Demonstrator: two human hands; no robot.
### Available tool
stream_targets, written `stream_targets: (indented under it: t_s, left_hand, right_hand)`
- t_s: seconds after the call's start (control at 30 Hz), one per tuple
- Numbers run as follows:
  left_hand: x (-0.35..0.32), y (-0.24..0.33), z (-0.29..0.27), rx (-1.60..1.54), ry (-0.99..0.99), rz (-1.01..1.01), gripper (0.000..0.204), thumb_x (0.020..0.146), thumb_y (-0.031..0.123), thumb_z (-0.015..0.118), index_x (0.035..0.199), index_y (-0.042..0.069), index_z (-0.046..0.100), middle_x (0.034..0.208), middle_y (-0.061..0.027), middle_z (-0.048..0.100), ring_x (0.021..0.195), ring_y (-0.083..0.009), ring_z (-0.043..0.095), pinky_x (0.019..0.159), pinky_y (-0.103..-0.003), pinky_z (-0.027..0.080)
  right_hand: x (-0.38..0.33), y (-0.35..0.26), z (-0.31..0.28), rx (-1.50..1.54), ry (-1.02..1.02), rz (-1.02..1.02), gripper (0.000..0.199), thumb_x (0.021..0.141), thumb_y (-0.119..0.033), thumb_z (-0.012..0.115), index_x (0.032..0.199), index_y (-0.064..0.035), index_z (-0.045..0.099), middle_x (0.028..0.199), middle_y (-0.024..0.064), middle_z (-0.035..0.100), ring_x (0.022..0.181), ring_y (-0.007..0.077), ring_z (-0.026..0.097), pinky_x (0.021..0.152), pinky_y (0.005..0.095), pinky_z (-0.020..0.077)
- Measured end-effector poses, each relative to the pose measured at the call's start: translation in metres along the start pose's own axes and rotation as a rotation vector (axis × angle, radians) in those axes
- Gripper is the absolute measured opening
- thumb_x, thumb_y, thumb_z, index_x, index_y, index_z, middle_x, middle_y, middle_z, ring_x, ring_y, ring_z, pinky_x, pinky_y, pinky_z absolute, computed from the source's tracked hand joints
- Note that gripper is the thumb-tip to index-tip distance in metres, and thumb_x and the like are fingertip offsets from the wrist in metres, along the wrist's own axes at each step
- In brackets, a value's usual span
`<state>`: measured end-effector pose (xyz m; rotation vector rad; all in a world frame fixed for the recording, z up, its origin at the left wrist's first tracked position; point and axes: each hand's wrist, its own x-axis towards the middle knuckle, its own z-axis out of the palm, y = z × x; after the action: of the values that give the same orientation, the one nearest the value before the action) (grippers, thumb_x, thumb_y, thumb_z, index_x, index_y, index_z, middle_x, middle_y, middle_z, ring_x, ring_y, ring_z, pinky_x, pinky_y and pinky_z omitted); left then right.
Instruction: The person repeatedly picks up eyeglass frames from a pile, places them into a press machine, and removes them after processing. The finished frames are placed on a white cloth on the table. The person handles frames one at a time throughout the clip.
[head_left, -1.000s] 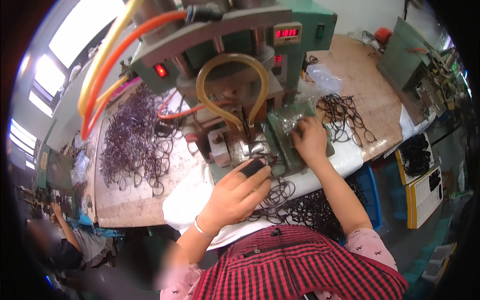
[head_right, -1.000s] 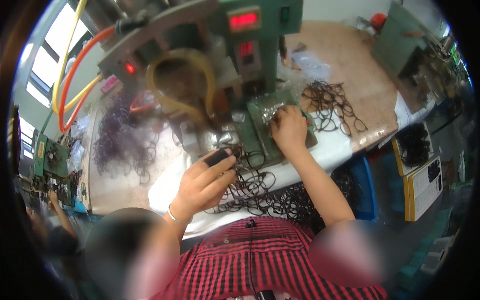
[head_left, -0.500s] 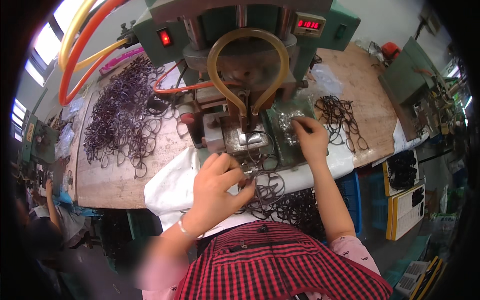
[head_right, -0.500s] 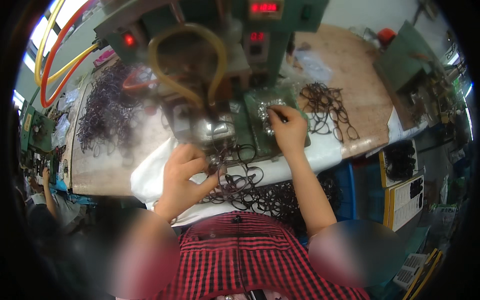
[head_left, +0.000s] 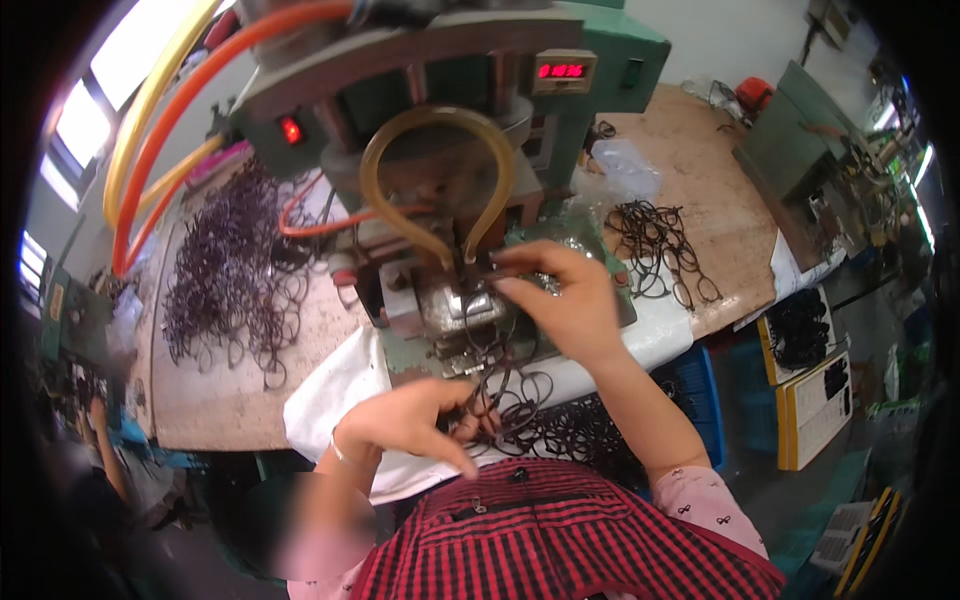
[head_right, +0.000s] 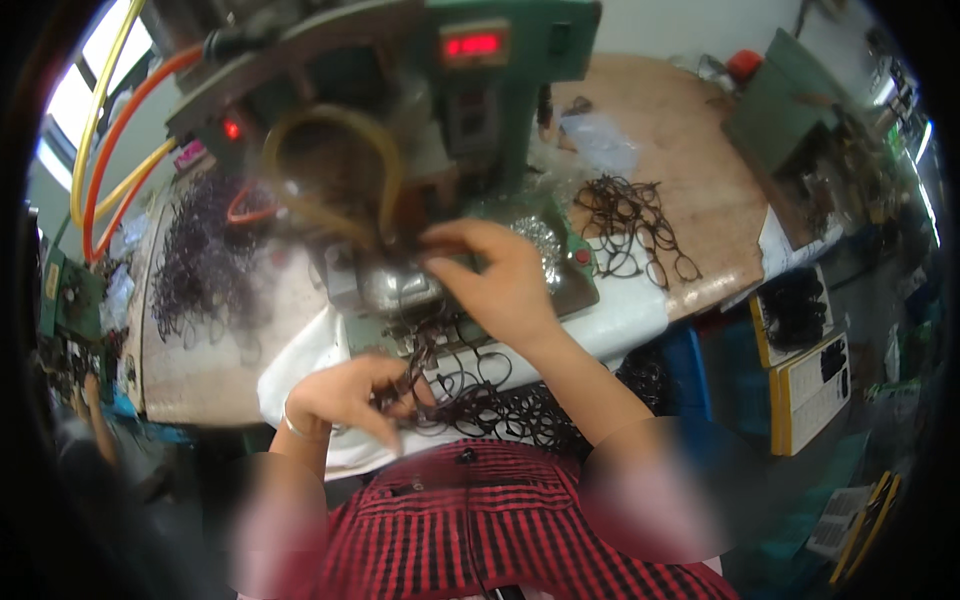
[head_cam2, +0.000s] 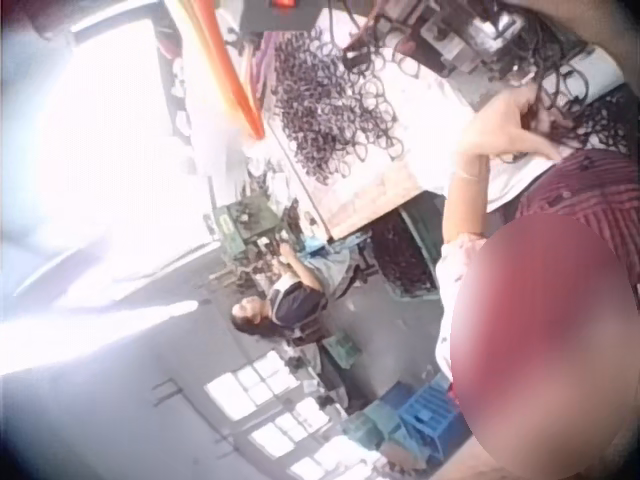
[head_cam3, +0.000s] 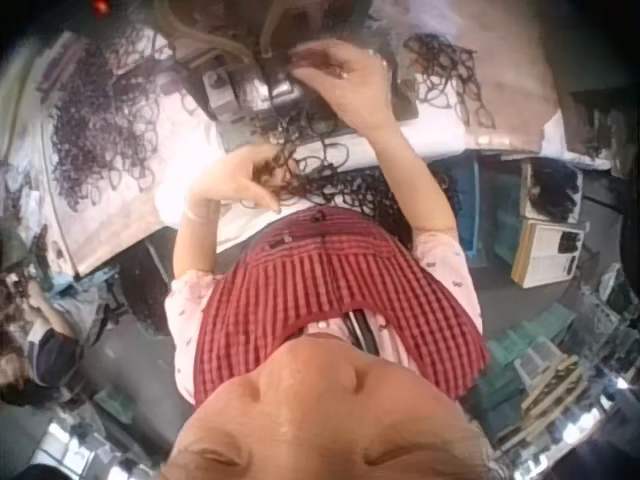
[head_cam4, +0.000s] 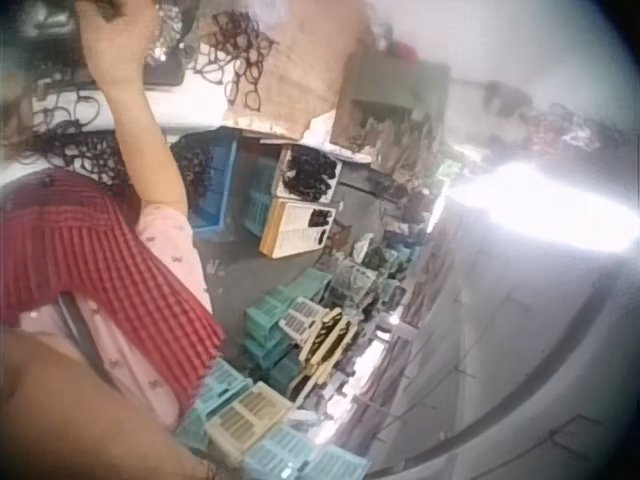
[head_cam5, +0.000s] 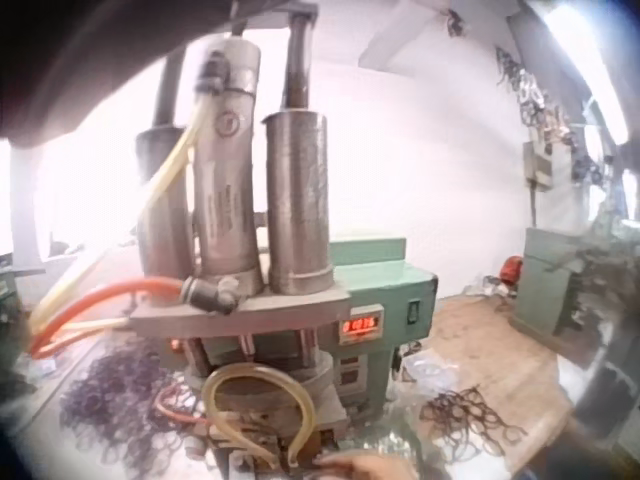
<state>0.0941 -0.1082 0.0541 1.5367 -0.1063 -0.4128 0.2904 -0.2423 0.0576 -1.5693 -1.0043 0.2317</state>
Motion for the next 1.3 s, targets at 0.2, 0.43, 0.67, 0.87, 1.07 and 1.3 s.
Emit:
stream_targets:
  t_s: [0.2, 0.43, 0.67, 0.87, 1.07, 1.3]
  left_hand:
    - [-0.002, -0.011, -0.003, -0.525, 0.014, -0.040, 0.031, 0.091, 0.017, 0.070, 0.110, -0.007, 0.067, 0.101, -0.0090, 0.068, 0.089, -0.0129, 0.058, 0.080, -0.025, 0.047]
    - [0.010, -0.029, -0.007, -0.244, 0.084, -0.066, 0.023, 0.083, 0.008, 0.069, 0.067, -0.008, 0.064, 0.071, -0.0202, 0.068, 0.052, -0.0206, 0.059, 0.047, -0.028, 0.044]
    - [-0.028, 0.036, 0.056, -0.022, 0.767, 0.572, 0.040, 0.098, 0.030, 0.054, 0.088, -0.006, 0.070, 0.064, -0.0086, 0.063, 0.062, -0.0168, 0.061, 0.056, -0.024, 0.045]
    - [-0.012, 0.074, -0.020, 0.658, 1.519, 0.721, 0.028, 0.104, 0.015, 0.045, 0.119, -0.005, 0.058, 0.085, -0.0108, 0.067, 0.074, -0.0125, 0.060, 0.058, -0.024, 0.048]
    - [-0.016, 0.073, -0.007, 0.441, 1.417, 0.737, 0.025, 0.104, 0.014, 0.044, 0.113, -0.002, 0.061, 0.068, -0.0094, 0.062, 0.060, -0.0109, 0.055, 0.057, -0.024, 0.044]
    - [-0.026, 0.053, 0.070, -0.585, 0.399, 0.041, 0.050, 0.105, 0.037, 0.039, 0.117, -0.008, 0.056, 0.066, -0.0155, 0.065, 0.045, -0.0146, 0.055, 0.041, -0.022, 0.042]
  right_hand:
    - [0.005, 0.003, 0.026, 0.242, -0.022, 0.173, 0.038, 0.079, 0.002, 0.071, 0.114, 0.0036, 0.057, 0.095, 0.0087, 0.070, 0.092, 0.0113, 0.065, 0.084, 0.0250, 0.0489]
    - [0.000, -0.019, 0.037, 0.644, -0.012, 0.286, 0.055, 0.079, 0.005, 0.072, 0.129, 0.0037, 0.049, 0.093, 0.0057, 0.068, 0.088, 0.0093, 0.062, 0.081, 0.0223, 0.0491]
    - [-0.006, -0.015, 0.043, 0.687, 0.067, 0.318, 0.055, 0.080, 0.006, 0.072, 0.129, 0.0048, 0.047, 0.087, 0.0031, 0.065, 0.085, 0.0091, 0.060, 0.079, 0.0210, 0.0474]
    - [-0.008, -0.016, 0.052, 0.706, 0.069, 0.273, 0.053, 0.080, -0.001, 0.074, 0.127, 0.0051, 0.050, 0.088, 0.0037, 0.069, 0.083, 0.0071, 0.061, 0.075, 0.0205, 0.0482]
    - [-0.015, -0.035, 0.039, 0.601, 0.068, 0.226, 0.055, 0.082, -0.003, 0.071, 0.133, 0.0017, 0.049, 0.100, 0.0076, 0.069, 0.101, 0.0147, 0.062, 0.088, 0.0286, 0.0483]
    - [-0.067, 0.047, -0.053, -0.876, 0.180, 0.177, 0.025, 0.075, -0.011, 0.075, 0.098, -0.0023, 0.070, 0.094, 0.0135, 0.066, 0.093, 0.0333, 0.059, 0.081, 0.0429, 0.0473]
